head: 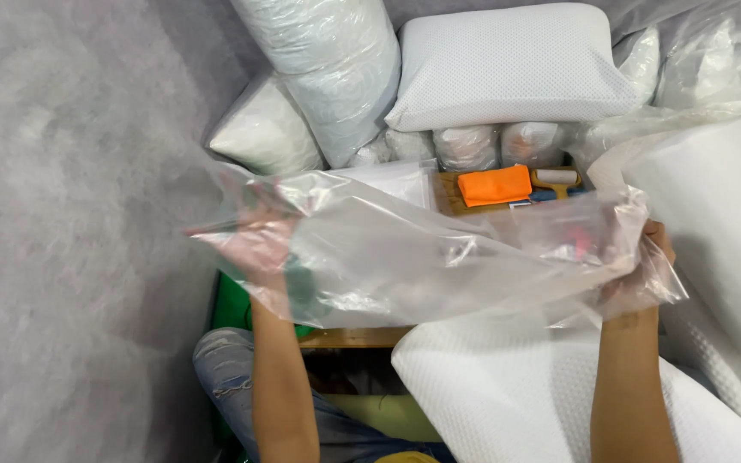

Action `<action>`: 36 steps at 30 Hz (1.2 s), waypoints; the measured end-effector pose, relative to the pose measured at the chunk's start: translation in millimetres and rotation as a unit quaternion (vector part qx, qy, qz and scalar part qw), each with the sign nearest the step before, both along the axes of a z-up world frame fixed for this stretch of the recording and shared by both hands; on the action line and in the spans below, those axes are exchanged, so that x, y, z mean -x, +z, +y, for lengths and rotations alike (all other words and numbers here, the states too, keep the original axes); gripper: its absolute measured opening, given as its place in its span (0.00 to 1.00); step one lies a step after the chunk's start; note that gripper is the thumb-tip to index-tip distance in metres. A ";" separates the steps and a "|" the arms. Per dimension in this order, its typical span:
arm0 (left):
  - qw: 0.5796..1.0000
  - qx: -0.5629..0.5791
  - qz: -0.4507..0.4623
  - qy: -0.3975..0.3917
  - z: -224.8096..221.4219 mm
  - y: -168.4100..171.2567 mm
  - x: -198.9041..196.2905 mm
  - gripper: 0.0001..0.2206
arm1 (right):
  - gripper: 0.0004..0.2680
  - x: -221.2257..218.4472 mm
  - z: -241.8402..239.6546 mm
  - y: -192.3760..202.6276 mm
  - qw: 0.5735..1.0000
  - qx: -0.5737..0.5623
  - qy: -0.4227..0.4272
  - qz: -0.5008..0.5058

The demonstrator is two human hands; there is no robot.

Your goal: The person wipes a white pillow with an orange cloth, uses a lint roller on both sides of the pillow, and inserts the pillow into a clear plastic bag.

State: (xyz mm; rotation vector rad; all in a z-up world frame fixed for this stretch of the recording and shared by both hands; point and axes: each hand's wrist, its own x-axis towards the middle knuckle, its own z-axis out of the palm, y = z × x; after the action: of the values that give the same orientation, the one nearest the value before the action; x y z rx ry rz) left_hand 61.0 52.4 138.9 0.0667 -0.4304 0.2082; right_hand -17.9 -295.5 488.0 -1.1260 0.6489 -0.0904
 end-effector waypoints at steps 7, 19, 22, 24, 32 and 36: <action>0.842 0.278 0.050 -0.460 90.6 -122.4 25.8 0.41 | 0.16 -138.0 -140.3 -400.6 0.991 0.099 -0.011 0.090; 0.907 0.005 0.422 -0.009 107.2 -161.4 54.9 0.54 | 0.12 -228.7 -239.4 -642.7 0.991 0.104 -0.037 0.075; 0.887 -0.036 0.457 -0.057 86.5 -131.2 70.2 0.58 | 0.14 -210.1 -240.1 -630.0 0.997 -0.021 0.000 0.068; 0.866 -0.103 0.477 -0.105 93.5 -135.6 61.8 0.43 | 0.14 -182.7 -203.6 -553.1 0.981 0.166 0.081 0.053; 0.587 -0.643 0.484 -0.091 101.9 -141.7 17.1 0.29 | 0.20 -124.5 -120.9 -392.1 0.982 -0.045 0.185 0.010; 0.238 -0.878 0.405 0.094 103.4 -125.7 -12.5 0.24 | 0.28 -98.7 -101.2 -345.9 0.955 0.142 0.261 -0.014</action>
State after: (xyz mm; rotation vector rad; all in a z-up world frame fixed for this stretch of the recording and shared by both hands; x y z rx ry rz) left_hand 73.5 155.7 13.2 2.4744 0.6841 -0.2267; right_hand 80.8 -396.8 142.1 -1.5409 0.2982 0.2610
